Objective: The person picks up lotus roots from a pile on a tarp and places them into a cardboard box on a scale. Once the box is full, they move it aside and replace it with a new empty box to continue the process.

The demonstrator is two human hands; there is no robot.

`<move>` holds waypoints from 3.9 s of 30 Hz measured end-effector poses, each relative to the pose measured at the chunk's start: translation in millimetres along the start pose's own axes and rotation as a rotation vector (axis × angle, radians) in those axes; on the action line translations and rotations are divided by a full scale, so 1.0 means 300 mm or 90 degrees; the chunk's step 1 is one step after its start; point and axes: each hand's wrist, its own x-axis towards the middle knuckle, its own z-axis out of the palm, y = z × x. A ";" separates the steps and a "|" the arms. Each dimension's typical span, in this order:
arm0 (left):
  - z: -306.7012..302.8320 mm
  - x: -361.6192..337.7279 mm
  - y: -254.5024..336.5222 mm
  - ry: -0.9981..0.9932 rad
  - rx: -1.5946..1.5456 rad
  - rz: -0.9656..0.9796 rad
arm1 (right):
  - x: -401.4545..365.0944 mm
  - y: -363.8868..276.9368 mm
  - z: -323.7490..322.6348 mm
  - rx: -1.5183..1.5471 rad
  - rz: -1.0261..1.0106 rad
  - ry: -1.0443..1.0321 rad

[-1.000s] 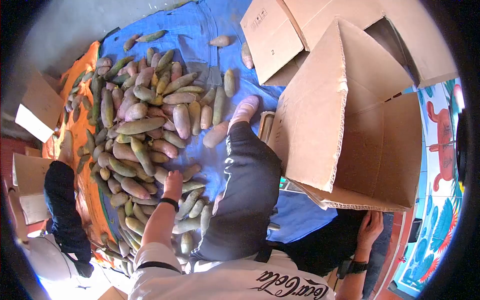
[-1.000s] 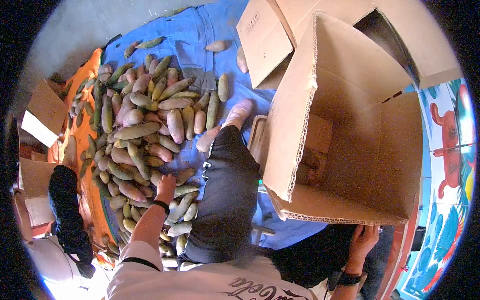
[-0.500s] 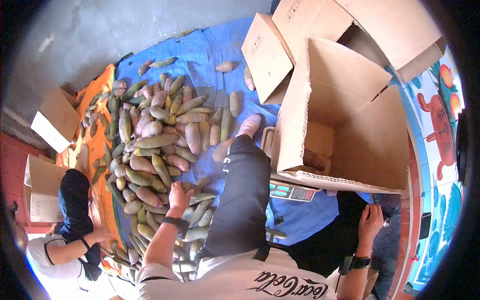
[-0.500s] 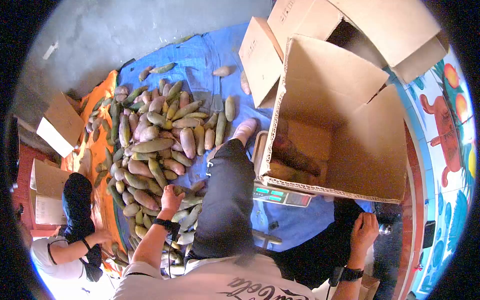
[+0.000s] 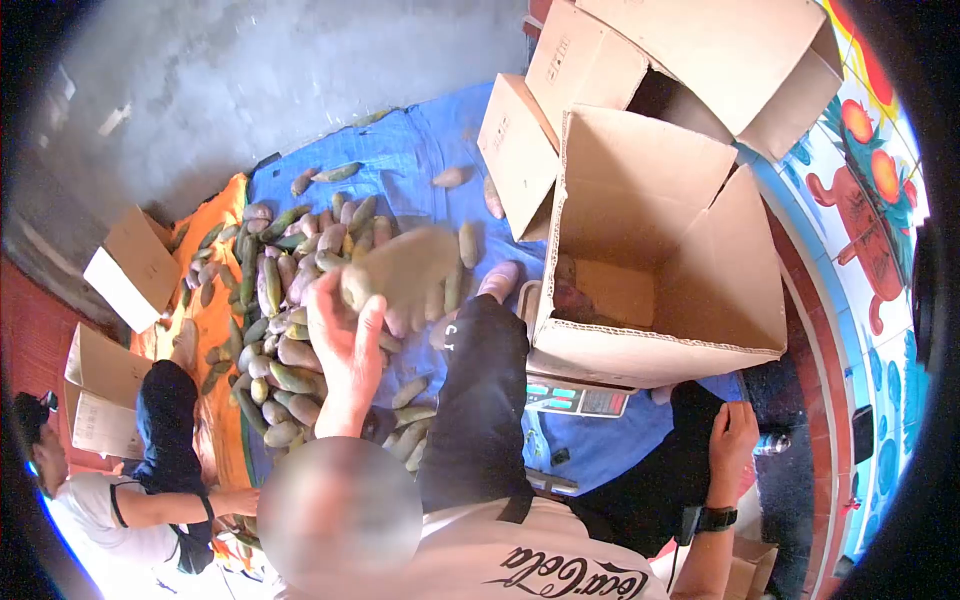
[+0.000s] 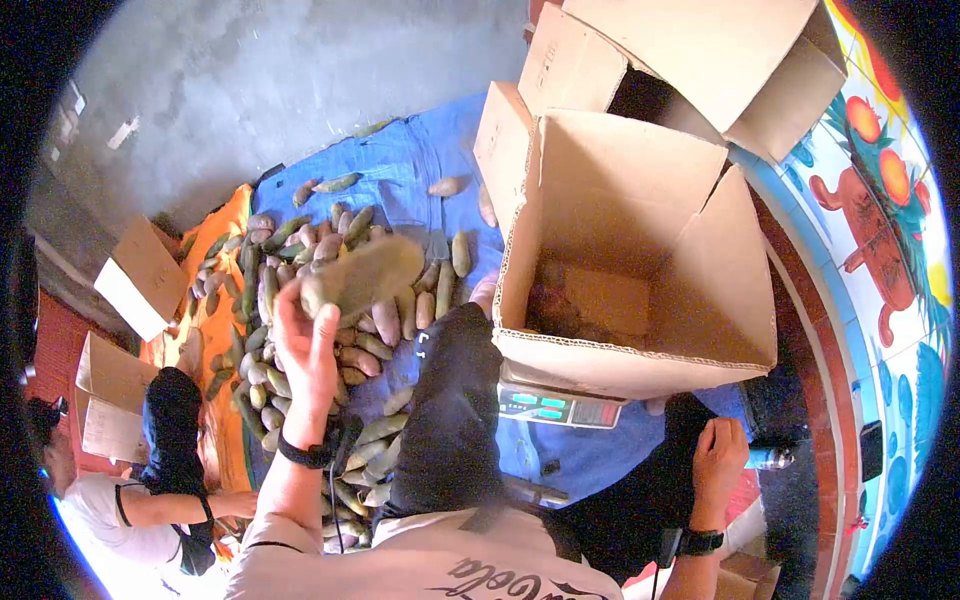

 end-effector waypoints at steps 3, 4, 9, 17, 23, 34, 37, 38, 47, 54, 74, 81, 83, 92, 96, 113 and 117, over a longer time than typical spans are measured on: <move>0.075 0.041 0.178 0.023 -0.184 0.079 | -0.007 0.003 0.000 -0.006 0.013 0.004; 0.103 0.044 0.215 0.016 -0.241 0.101 | -0.009 0.009 0.004 -0.007 0.008 0.013; 0.256 0.058 0.272 -0.102 -0.138 0.245 | -0.013 0.015 0.004 -0.003 -0.016 0.032; 0.476 -0.043 0.258 -0.308 0.007 0.330 | -0.021 0.025 0.003 0.004 0.019 0.023; 0.493 -0.052 0.216 -0.337 0.054 0.386 | -0.024 0.037 0.017 -0.007 0.003 0.039; 0.367 -0.070 0.137 -0.276 0.082 0.377 | -0.017 0.037 0.019 -0.008 -0.006 0.020; 0.282 -0.065 0.046 -0.234 0.136 0.314 | -0.011 0.034 0.014 0.003 -0.016 0.007; 0.249 -0.064 0.014 -0.224 0.146 0.275 | -0.010 0.033 0.009 0.000 -0.020 -0.007; -0.142 -0.248 -0.620 -0.189 0.480 0.000 | 0.001 0.018 0.009 -0.008 -0.017 -0.012; -0.509 -0.530 -0.969 -0.137 0.685 -0.444 | 0.006 0.021 0.023 -0.045 -0.012 -0.029; -0.741 -0.456 -1.142 -0.241 0.827 -0.627 | 0.064 -0.042 0.030 -0.106 -0.056 -0.111; -0.740 -0.470 -1.114 -0.224 0.926 -0.633 | 0.057 -0.017 0.045 -0.099 -0.043 -0.090; -0.745 -0.534 -1.139 -0.203 0.849 -0.681 | 0.054 -0.024 0.044 -0.102 -0.050 -0.083; -0.646 -0.648 -0.988 -0.299 0.805 -0.756 | 0.051 -0.014 0.051 -0.096 -0.040 -0.081; -0.664 -0.694 -1.038 -0.337 0.748 -0.784 | 0.053 -0.029 0.051 -0.078 -0.057 -0.050; -0.254 -0.412 -0.675 -0.294 0.477 -0.399 | 0.022 -0.014 0.021 -0.013 -0.043 0.026; -0.086 -0.240 -0.417 -0.134 0.324 -0.176 | 0.003 0.004 0.022 0.005 -0.036 0.052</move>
